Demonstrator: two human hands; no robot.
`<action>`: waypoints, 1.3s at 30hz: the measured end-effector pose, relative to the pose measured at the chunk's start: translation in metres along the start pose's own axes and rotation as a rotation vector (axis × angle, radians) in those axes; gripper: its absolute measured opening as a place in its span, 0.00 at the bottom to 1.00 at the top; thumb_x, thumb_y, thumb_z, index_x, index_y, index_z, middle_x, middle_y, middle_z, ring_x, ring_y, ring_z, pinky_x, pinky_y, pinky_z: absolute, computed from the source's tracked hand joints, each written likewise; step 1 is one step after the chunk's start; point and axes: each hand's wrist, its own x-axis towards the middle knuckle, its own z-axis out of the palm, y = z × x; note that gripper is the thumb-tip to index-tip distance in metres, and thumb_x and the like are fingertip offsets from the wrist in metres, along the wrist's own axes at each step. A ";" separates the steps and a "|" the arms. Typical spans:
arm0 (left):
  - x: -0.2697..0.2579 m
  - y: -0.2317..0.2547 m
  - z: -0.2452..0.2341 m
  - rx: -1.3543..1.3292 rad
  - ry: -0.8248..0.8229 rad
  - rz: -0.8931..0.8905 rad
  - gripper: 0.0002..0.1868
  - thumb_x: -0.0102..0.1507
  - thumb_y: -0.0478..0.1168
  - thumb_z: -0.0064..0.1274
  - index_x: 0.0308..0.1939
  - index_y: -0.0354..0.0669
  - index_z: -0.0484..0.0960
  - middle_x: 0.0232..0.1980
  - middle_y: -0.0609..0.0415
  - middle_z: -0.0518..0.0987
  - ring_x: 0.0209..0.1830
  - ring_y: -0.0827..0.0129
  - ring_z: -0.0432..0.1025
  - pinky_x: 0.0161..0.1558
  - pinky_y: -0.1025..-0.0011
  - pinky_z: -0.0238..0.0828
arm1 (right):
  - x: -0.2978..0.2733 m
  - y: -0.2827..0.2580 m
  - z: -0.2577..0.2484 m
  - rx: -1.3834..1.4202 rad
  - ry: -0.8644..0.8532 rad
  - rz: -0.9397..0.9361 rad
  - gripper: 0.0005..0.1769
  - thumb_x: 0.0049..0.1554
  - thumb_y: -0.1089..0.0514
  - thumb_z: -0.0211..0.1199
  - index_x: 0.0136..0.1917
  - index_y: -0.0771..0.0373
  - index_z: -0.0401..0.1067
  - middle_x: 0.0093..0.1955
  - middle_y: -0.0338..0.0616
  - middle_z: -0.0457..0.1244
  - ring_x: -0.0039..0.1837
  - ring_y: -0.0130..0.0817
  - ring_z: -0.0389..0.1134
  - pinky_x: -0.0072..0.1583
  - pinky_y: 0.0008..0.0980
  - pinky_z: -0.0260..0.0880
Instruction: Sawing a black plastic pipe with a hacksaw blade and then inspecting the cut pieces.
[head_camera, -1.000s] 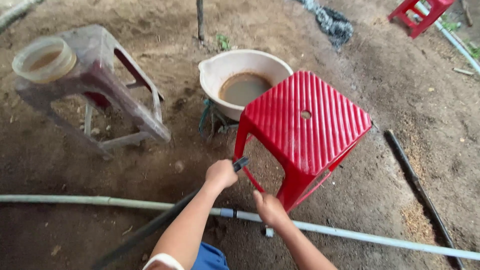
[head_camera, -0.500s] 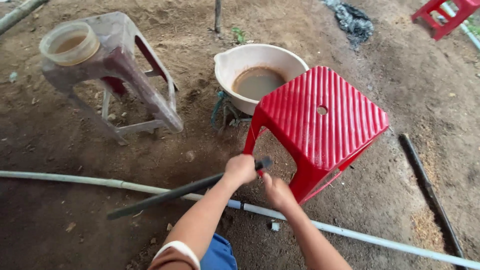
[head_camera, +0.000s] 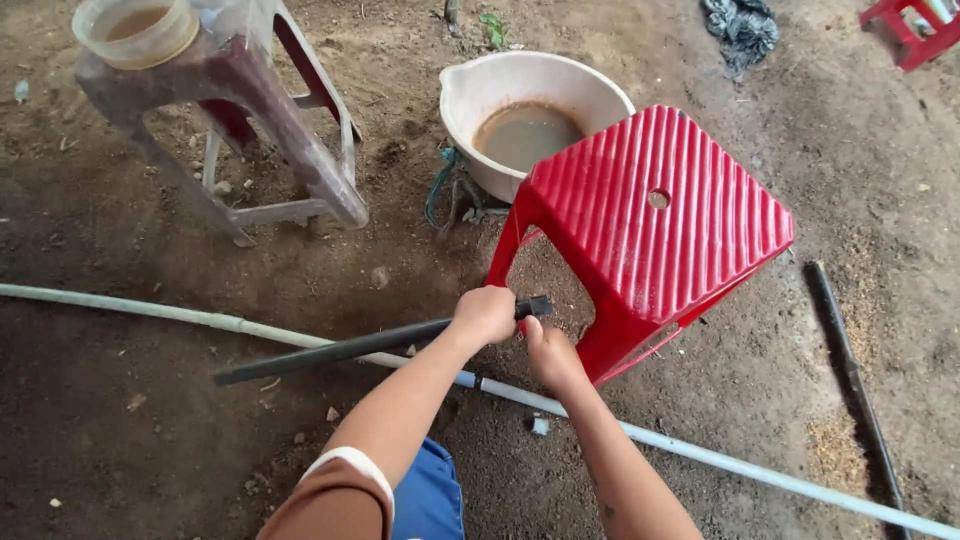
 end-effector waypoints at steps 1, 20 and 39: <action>0.003 -0.003 0.000 -0.012 0.012 -0.004 0.18 0.60 0.38 0.56 0.49 0.31 0.89 0.49 0.34 0.87 0.56 0.38 0.82 0.56 0.45 0.80 | -0.004 -0.003 -0.003 0.005 0.006 -0.009 0.44 0.69 0.33 0.36 0.62 0.72 0.80 0.61 0.70 0.71 0.71 0.63 0.69 0.71 0.61 0.65; 0.009 -0.060 -0.036 -0.172 0.204 -0.224 0.16 0.60 0.38 0.55 0.49 0.39 0.90 0.45 0.36 0.88 0.54 0.39 0.83 0.55 0.47 0.80 | -0.022 0.037 0.022 -0.054 -0.056 0.000 0.38 0.73 0.37 0.36 0.63 0.62 0.81 0.57 0.64 0.72 0.66 0.58 0.73 0.71 0.56 0.69; -0.001 -0.022 -0.022 -0.067 0.129 -0.039 0.16 0.57 0.38 0.52 0.44 0.37 0.90 0.43 0.38 0.88 0.51 0.41 0.83 0.55 0.46 0.80 | 0.007 0.021 0.005 -0.035 0.028 -0.149 0.40 0.71 0.37 0.38 0.57 0.73 0.81 0.55 0.73 0.71 0.66 0.70 0.70 0.66 0.66 0.66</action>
